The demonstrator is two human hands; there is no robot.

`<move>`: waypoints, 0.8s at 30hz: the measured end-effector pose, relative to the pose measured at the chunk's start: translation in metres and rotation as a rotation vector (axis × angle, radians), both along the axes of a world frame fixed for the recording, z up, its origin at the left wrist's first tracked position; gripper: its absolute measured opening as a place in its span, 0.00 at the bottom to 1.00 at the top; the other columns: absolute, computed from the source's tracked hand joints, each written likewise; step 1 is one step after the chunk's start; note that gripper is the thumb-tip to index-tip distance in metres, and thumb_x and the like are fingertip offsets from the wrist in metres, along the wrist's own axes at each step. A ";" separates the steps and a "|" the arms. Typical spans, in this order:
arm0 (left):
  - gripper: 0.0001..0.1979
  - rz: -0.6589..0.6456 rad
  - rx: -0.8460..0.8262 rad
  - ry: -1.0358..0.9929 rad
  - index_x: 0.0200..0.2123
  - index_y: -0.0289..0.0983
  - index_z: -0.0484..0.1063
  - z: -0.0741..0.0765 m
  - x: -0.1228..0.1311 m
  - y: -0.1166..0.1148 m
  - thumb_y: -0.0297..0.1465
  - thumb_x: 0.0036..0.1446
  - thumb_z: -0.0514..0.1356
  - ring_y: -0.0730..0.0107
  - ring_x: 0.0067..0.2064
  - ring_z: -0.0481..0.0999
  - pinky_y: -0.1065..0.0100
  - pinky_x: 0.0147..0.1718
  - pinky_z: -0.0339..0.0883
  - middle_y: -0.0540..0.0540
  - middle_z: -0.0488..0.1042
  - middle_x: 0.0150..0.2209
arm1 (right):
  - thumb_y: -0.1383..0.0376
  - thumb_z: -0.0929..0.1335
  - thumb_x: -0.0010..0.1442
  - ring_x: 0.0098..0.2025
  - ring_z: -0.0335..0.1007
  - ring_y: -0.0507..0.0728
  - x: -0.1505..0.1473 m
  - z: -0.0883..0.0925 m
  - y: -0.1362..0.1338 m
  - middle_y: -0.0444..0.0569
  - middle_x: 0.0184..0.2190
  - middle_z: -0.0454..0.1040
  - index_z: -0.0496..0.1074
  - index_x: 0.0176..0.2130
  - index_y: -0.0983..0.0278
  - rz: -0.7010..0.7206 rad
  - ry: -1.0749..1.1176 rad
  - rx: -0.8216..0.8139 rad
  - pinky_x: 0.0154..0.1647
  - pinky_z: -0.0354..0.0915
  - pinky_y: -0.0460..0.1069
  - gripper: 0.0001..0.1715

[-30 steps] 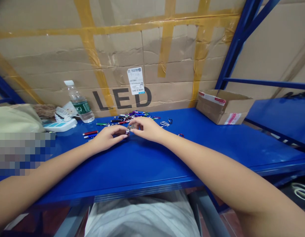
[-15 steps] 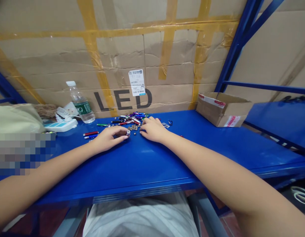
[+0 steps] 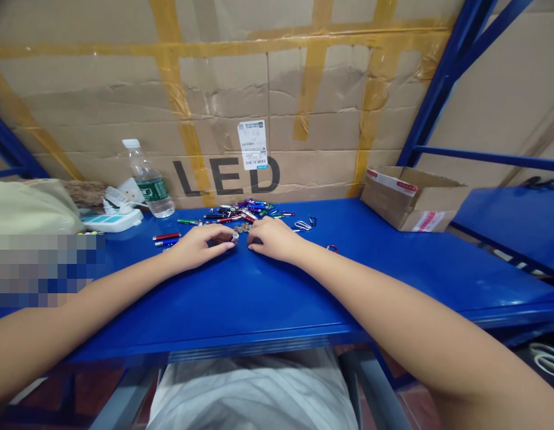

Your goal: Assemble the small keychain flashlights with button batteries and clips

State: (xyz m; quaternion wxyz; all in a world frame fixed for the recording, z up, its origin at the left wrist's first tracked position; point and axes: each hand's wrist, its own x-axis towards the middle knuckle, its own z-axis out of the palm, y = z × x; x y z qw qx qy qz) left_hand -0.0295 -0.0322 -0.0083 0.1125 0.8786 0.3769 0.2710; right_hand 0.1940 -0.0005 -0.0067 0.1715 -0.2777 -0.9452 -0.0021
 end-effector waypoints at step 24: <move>0.12 -0.025 0.017 0.012 0.43 0.38 0.72 0.001 0.000 0.001 0.37 0.59 0.57 0.68 0.40 0.76 0.68 0.40 0.71 0.47 0.78 0.40 | 0.70 0.70 0.53 0.34 0.69 0.53 0.010 0.003 0.006 0.48 0.32 0.76 0.75 0.31 0.66 -0.074 0.064 -0.193 0.36 0.62 0.46 0.02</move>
